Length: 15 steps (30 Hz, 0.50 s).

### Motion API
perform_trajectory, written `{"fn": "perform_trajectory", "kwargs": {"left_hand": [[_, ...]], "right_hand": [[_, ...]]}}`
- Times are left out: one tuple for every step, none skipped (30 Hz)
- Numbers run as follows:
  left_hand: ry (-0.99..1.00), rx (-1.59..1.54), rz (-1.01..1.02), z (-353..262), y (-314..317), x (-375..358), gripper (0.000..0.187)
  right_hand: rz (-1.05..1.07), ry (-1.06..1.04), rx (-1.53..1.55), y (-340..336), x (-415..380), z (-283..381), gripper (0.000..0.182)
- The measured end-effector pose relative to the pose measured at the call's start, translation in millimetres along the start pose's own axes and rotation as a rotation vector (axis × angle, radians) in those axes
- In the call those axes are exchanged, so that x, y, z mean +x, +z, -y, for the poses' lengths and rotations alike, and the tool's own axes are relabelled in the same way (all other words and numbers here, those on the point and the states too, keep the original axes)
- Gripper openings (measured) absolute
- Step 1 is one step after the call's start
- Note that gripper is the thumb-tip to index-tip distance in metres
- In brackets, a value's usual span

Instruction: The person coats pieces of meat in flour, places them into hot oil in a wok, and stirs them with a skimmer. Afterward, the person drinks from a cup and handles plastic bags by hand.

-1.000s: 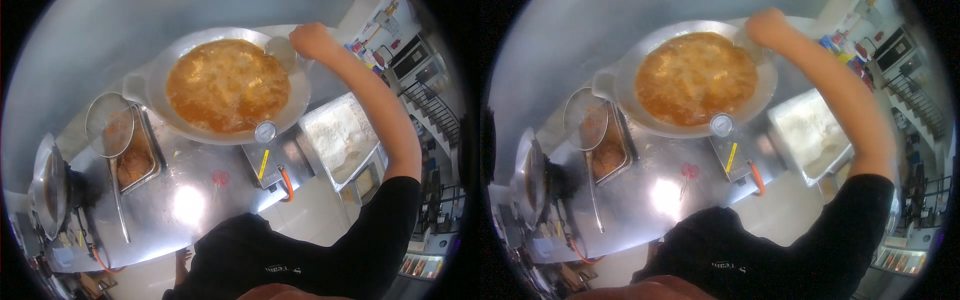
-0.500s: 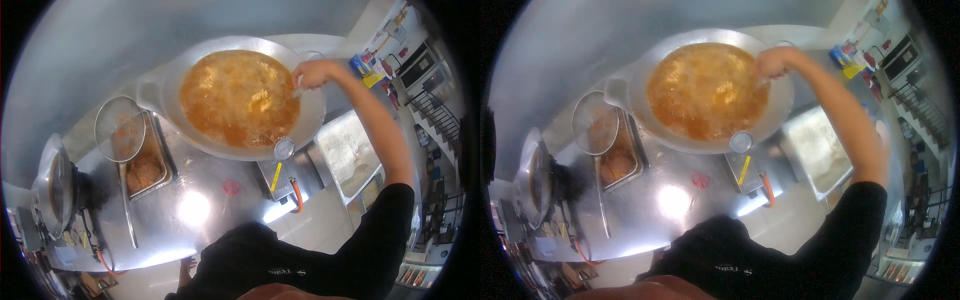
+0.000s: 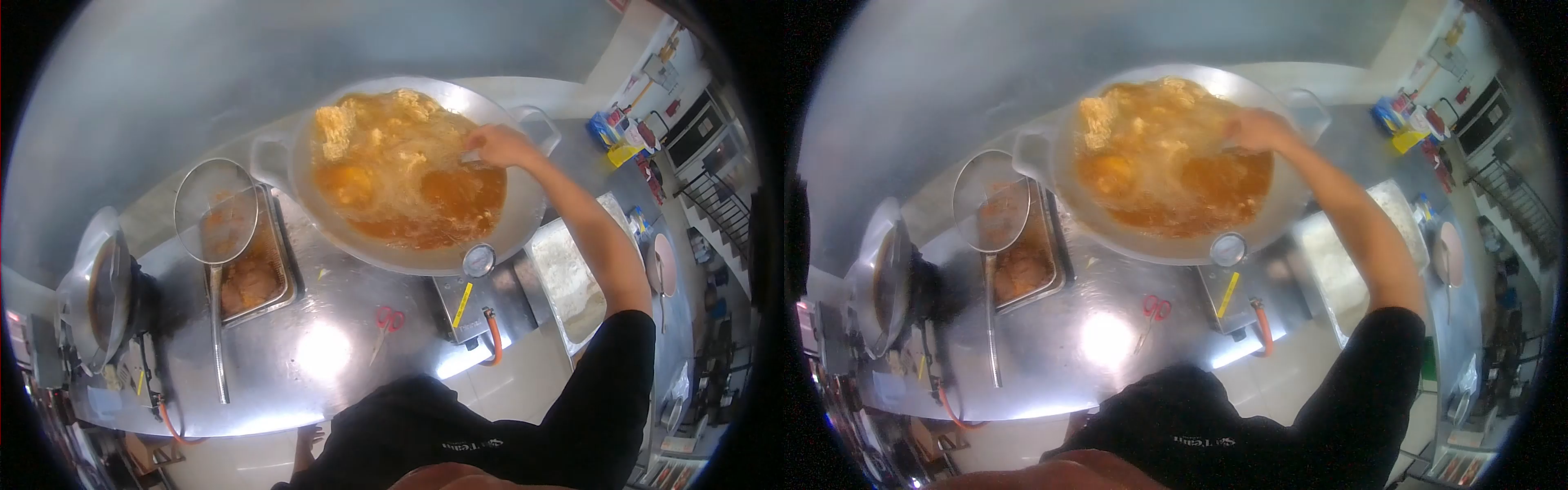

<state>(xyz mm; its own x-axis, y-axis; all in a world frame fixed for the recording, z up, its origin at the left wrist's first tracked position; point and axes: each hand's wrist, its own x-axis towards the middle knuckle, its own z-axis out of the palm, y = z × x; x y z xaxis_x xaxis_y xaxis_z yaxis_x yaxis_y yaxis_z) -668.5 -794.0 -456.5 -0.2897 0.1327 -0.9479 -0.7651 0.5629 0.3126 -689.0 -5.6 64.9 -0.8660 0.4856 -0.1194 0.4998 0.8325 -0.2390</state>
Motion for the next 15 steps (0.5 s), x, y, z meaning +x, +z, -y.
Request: {"fn": "perform_trajectory", "kwargs": {"left_hand": [[0.0, 0.001, 0.002, 1, -1, 1, 0.051], [0.001, 0.003, 0.004, 2, -1, 2, 0.052], [0.0, 0.003, 0.008, 3, -1, 4, 0.053], [0.001, 0.006, 0.013, 4, -3, 6, 0.054], [0.0, 0.006, 0.019, 5, -3, 8, 0.055], [-0.003, 0.011, 0.026, 6, -5, 11, 0.056], [-0.006, 0.012, 0.035, 8, -5, 13, 0.057], [-0.011, 0.017, 0.046, 11, -7, 17, 0.058], [-0.017, 0.016, 0.057, 13, -8, 21, 0.059], [-0.022, 0.017, 0.074, 16, -9, 25, 0.061], [-0.028, 0.014, 0.089, 17, -10, 29, 0.062], [-0.072, 0.003, 0.149, 17, -11, 32, 0.063], [-0.029, 0.018, 0.096, 18, -11, 27, 0.061], [-0.021, 0.022, 0.08, 16, -10, 25, 0.059], [-0.015, 0.025, 0.069, 14, -8, 23, 0.058]], "right_hand": [[-0.001, 0.047, 0.003, -8, -6, 7, 0.029], [-0.028, 0.04, -0.033, -10, -8, 6, 0.026], [-0.056, 0.036, -0.069, -12, -11, 3, 0.024], [-0.084, 0.032, -0.106, -14, -14, 0, 0.022], [-0.086, 0.015, -0.113, -16, -19, -3, 0.021], [-0.088, -0.002, -0.119, -20, -24, -4, 0.02], [-0.09, -0.018, -0.127, -25, -29, -4, 0.02], [-0.096, 0.003, -0.152, -30, -37, 0, 0.02], [-0.101, 0.023, -0.177, -36, -47, 8, 0.021], [-0.105, 0.044, -0.201, -40, -56, 12, 0.022], [-0.113, 0.036, -0.232, -43, -62, 13, 0.022], [-0.12, 0.027, -0.263, -45, -67, 12, 0.022], [-0.129, 0.018, -0.294, -47, -72, 12, 0.023], [-0.118, 0.035, -0.341, -49, -76, 14, 0.023], [-0.106, 0.052, -0.387, -51, -79, 16, 0.023]]}}
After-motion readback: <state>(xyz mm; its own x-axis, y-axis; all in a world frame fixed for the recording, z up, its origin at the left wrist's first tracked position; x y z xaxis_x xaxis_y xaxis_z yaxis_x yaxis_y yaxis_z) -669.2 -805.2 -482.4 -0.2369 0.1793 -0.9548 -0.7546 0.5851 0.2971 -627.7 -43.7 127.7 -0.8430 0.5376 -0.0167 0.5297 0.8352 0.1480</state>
